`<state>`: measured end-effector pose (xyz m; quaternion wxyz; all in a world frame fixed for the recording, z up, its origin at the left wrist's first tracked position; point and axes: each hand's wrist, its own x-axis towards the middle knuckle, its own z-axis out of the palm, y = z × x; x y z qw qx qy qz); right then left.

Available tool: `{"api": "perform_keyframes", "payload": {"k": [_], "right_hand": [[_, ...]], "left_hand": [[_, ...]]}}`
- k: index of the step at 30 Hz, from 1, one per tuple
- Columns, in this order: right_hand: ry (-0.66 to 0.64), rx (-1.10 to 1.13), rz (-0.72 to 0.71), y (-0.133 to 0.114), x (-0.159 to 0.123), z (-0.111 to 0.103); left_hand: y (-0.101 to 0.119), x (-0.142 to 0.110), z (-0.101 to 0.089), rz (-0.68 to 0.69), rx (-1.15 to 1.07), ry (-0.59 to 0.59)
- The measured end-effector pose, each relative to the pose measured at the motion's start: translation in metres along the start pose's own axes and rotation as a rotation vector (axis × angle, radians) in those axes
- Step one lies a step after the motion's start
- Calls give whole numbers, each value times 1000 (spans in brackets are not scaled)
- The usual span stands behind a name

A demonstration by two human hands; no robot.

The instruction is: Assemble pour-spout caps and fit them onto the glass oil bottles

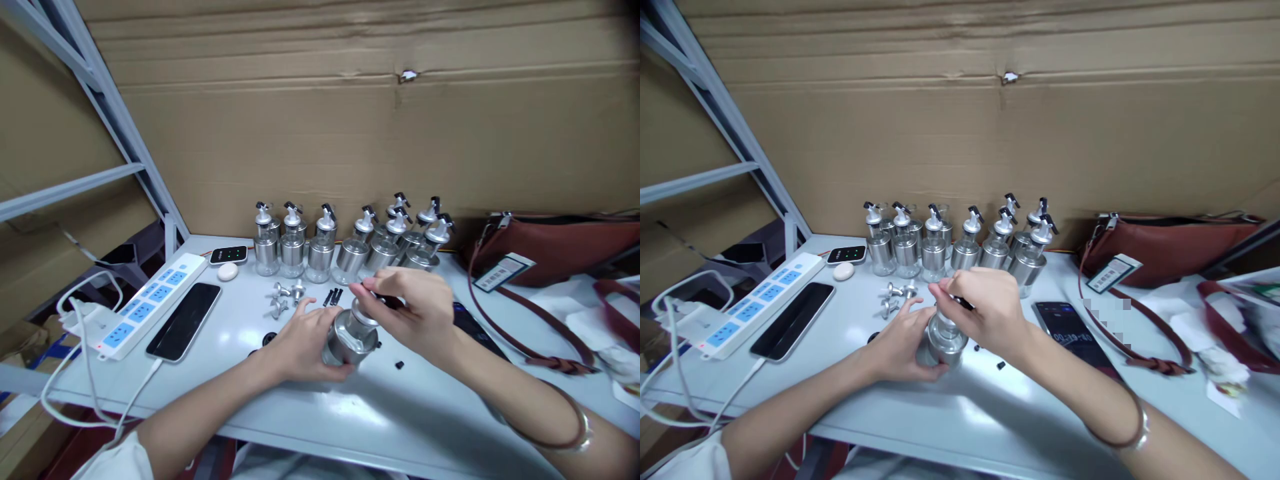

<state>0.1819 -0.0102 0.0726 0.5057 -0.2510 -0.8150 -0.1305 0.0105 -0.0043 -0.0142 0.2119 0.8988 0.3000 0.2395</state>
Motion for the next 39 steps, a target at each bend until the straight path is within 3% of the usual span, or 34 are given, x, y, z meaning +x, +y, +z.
{"api": "perform_keyframes", "payload": {"k": [7,11,15,20,23,30,34,39], "right_hand": [[25,-32,87,7,8,-13],[177,-129,270,36,28,-18],[131,-194,296,71,39,-13],[126,-323,307,102,37,-3],[81,-418,292,115,32,6],[-174,-600,207,132,20,29],[-284,-617,147,137,18,35],[-318,-618,123,146,16,33]], "left_hand": [[2,-1,-4,33,45,-50],[-4,1,-10,-73,225,12],[-7,2,-16,-186,363,-36],[-4,3,-20,-206,424,-121],[-5,5,-22,-197,444,-55],[-11,7,-26,-234,489,91],[-25,9,-41,-370,534,209],[-42,10,-63,-553,559,282]]}}
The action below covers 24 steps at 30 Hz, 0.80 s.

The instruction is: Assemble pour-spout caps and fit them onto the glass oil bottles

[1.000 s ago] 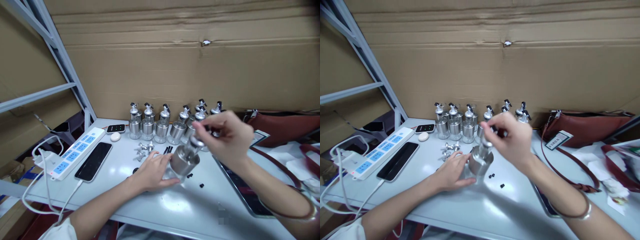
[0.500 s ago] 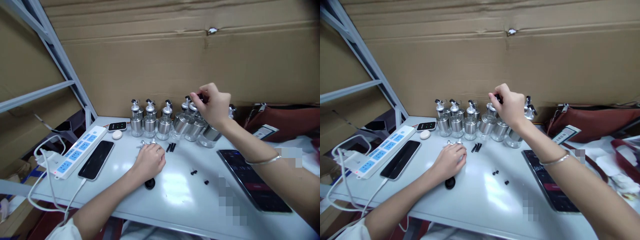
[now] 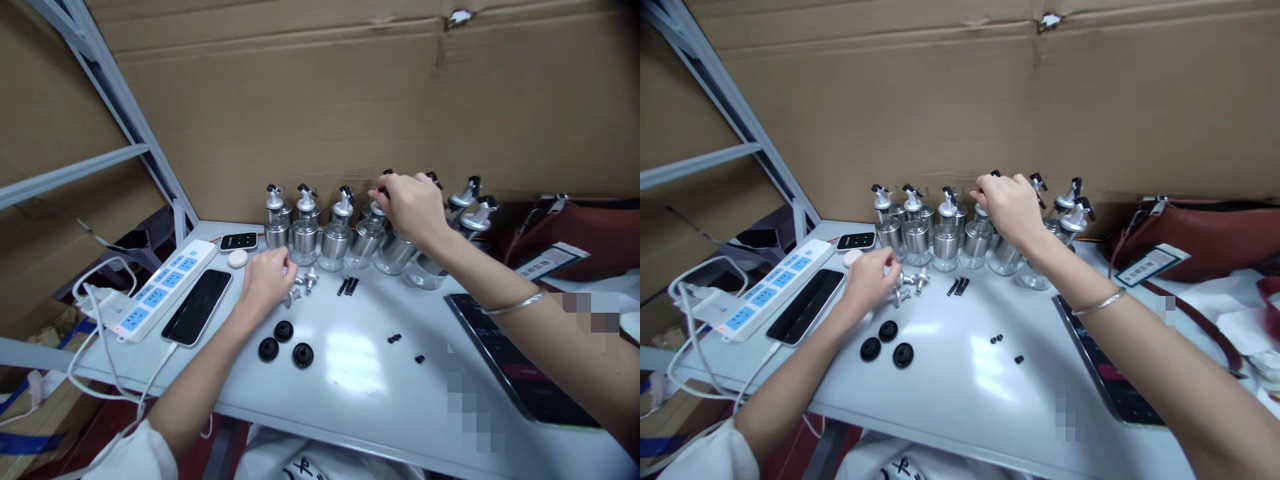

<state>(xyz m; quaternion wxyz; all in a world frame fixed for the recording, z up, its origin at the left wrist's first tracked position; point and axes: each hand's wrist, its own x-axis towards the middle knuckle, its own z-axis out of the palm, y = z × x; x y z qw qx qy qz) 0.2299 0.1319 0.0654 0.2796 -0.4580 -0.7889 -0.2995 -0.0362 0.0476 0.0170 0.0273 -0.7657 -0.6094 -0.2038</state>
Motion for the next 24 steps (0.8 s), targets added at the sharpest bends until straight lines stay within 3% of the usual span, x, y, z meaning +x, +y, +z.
{"api": "perform_keyframes", "payload": {"k": [4,7,10,12,14,16,19,24], "right_hand": [[26,8,-11,-6,-9,-9],[34,126,-72,-30,-22,-20],[-237,273,-332,-64,-37,-24],[-377,320,-400,-86,-45,-20],[-463,357,-418,-102,-53,-11],[-521,394,-390,-112,-57,0],[-608,471,-349,-117,-60,13],[-641,533,-334,-125,-57,11]], "left_hand": [[-9,5,-4,-57,-8,-127],[-21,6,-5,-44,-40,-234],[-39,5,-6,34,-211,-461],[-49,4,-9,94,-333,-625],[-55,3,-12,161,-394,-714],[-56,1,-13,214,-410,-732],[-52,0,-8,186,-376,-686],[-40,2,9,168,-337,-622]]}}
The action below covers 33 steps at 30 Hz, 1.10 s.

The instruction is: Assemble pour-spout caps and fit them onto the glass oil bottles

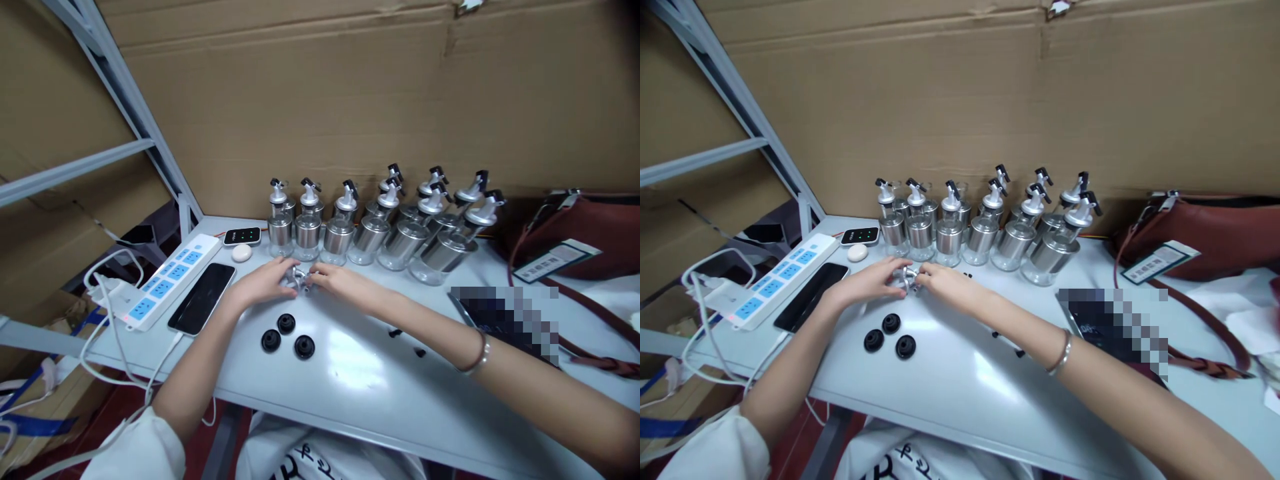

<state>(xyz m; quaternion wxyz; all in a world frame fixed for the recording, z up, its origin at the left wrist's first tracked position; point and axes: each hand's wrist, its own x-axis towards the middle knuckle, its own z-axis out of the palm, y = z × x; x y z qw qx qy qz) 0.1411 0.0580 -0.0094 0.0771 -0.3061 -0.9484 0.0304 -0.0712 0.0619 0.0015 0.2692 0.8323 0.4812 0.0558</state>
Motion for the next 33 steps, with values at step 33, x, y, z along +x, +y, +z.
{"api": "perform_keyframes", "payload": {"k": [33], "right_hand": [[441,350,122,-15,-84,-33]], "left_hand": [[40,-37,72,408,83,321]]}}
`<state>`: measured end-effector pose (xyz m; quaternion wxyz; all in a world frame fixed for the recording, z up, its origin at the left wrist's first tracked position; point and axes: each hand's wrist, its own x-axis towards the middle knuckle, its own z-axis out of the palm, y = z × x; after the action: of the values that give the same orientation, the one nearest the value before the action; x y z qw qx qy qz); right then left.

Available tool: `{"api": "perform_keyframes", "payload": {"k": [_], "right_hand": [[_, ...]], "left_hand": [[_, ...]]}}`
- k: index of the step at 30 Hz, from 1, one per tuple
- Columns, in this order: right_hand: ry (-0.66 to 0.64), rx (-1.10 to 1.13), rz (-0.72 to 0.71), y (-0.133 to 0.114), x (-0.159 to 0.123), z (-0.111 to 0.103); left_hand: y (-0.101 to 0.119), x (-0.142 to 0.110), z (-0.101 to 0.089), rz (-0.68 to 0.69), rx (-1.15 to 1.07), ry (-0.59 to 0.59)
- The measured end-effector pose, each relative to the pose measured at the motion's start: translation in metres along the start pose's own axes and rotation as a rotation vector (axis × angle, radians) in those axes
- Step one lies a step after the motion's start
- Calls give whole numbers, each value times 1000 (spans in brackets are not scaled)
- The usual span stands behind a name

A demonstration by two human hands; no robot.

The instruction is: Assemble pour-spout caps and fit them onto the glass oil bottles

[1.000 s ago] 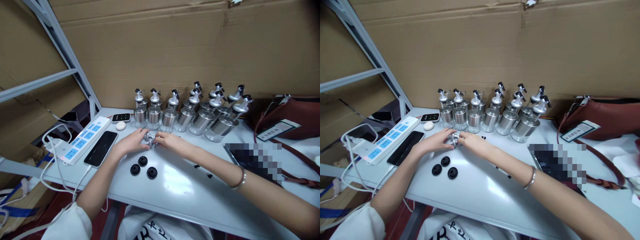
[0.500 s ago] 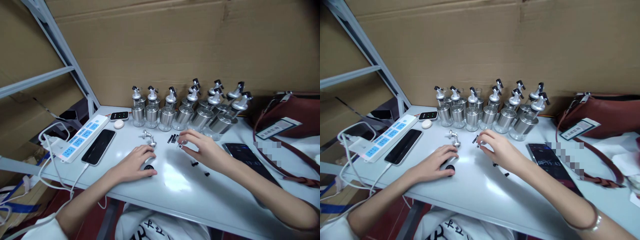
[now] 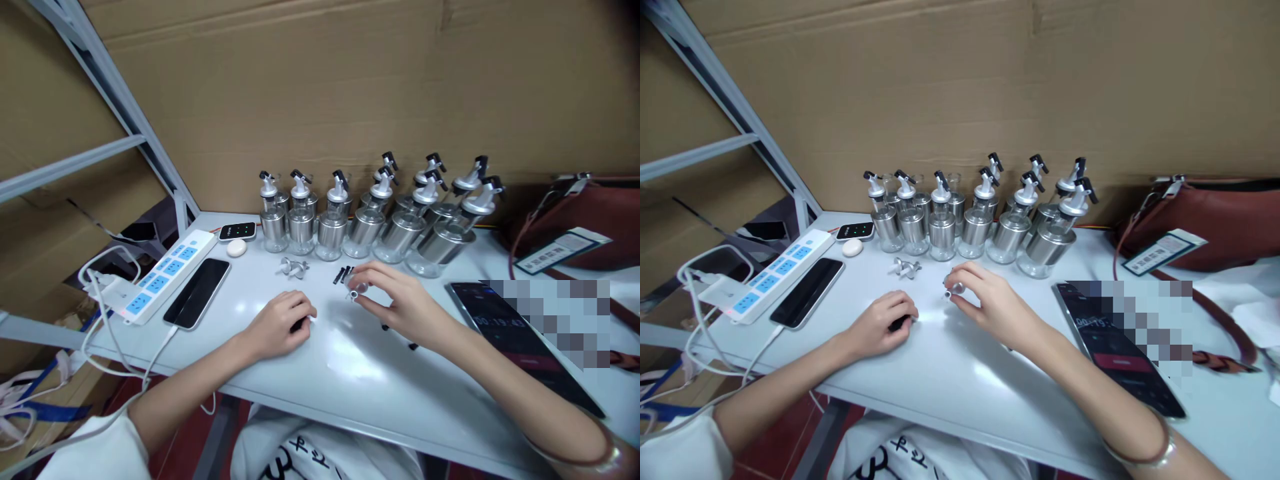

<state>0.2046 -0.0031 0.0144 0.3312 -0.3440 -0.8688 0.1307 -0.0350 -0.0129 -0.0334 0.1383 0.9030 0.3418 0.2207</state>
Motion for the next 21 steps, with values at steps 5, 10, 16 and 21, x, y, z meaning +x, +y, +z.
{"api": "perform_keyframes", "payload": {"k": [5,10,16,21], "right_hand": [[-6,40,26,1,-1,3],[20,47,57,7,-10,2],[-3,68,74,14,-17,5],[26,76,50,12,-17,7]], "left_hand": [[-2,6,-4,0,-39,-20],[-10,-5,-16,-87,-144,-62],[-12,-6,-7,-111,-170,-9],[-8,6,4,-63,-19,11]]}}
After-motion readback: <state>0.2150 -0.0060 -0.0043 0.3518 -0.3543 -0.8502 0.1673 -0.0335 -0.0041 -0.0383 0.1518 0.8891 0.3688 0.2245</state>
